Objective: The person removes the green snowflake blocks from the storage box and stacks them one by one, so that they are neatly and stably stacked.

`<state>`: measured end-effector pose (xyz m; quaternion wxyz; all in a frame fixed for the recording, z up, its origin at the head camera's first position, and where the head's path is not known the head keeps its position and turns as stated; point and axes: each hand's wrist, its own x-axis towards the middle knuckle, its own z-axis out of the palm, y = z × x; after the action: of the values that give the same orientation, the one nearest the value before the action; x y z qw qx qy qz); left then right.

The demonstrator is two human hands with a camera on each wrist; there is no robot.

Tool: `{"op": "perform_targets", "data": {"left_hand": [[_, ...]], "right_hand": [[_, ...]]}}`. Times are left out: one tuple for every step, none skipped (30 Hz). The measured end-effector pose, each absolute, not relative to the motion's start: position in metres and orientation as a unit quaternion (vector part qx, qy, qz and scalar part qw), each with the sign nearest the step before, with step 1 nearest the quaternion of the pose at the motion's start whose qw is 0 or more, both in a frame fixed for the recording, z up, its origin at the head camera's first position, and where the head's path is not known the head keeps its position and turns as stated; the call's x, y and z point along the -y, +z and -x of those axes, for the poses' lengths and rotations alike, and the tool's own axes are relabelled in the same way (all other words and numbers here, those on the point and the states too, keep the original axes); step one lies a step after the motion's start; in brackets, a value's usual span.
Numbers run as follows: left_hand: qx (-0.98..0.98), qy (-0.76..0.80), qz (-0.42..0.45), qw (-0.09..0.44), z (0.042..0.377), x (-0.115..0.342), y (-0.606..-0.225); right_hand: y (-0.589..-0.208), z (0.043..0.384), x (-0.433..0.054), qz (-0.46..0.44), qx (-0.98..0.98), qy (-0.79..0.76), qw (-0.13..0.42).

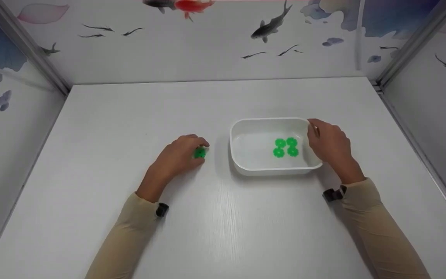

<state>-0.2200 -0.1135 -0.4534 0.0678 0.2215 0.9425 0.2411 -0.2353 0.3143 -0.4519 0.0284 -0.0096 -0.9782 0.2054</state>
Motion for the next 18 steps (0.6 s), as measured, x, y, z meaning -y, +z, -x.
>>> {"op": "perform_targets", "data": {"left_hand": [[-0.943,0.241,-0.223,0.064,0.219,0.113,-0.453],[-0.943,0.24,-0.225,0.058,0.219,0.113,-0.453],[-0.942,0.24,-0.227,0.051,0.219,0.112,-0.452],[-0.942,0.24,-0.23,0.043,0.219,0.112,-0.451],[-0.942,0.24,-0.233,0.034,0.218,0.111,-0.45],[-0.941,0.24,-0.237,0.024,0.218,0.11,-0.449],[-0.94,0.241,-0.24,0.013,0.218,0.109,-0.448],[-0.939,0.242,-0.244,0.002,0.217,0.108,-0.447],[-0.938,0.243,-0.247,-0.009,0.217,0.107,-0.446],[-0.937,0.244,-0.251,-0.02,0.216,0.106,-0.446],[-0.935,0.244,-0.254,-0.029,0.216,0.104,-0.445],[-0.934,0.244,-0.257,-0.039,0.215,0.103,-0.444],[-0.933,0.246,-0.26,-0.049,0.215,0.102,-0.443],[-0.931,0.247,-0.263,-0.059,0.214,0.101,-0.443],[-0.929,0.247,-0.266,-0.069,0.214,0.099,-0.442],[-0.927,0.249,-0.268,-0.079,0.214,0.098,-0.442],[-0.925,0.25,-0.271,-0.089,0.214,0.097,-0.441],[-0.922,0.253,-0.274,-0.1,0.213,0.096,-0.441]], "right_hand": [[-0.452,0.235,-0.314,0.01,0.978,0.206,0.029],[-0.452,0.235,-0.314,0.01,0.978,0.206,0.03],[-0.452,0.235,-0.314,0.011,0.978,0.206,0.029],[-0.452,0.235,-0.314,0.011,0.978,0.207,0.028],[-0.452,0.235,-0.314,0.012,0.978,0.207,0.027],[-0.452,0.235,-0.314,0.013,0.978,0.207,0.026],[-0.452,0.235,-0.314,0.013,0.978,0.207,0.025],[-0.452,0.235,-0.314,0.014,0.978,0.207,0.024],[-0.452,0.235,-0.314,0.015,0.978,0.207,0.022],[-0.452,0.235,-0.314,0.015,0.978,0.207,0.021],[-0.452,0.235,-0.314,0.015,0.978,0.207,0.02],[-0.452,0.235,-0.314,0.012,0.978,0.207,0.023],[-0.452,0.235,-0.315,0.009,0.978,0.208,0.026],[-0.452,0.235,-0.315,0.006,0.977,0.209,0.029],[-0.453,0.235,-0.315,0.003,0.977,0.21,0.033],[-0.453,0.235,-0.316,0.0,0.977,0.211,0.036],[-0.453,0.235,-0.316,-0.003,0.976,0.212,0.04],[-0.453,0.235,-0.316,-0.006,0.976,0.213,0.043]]}}
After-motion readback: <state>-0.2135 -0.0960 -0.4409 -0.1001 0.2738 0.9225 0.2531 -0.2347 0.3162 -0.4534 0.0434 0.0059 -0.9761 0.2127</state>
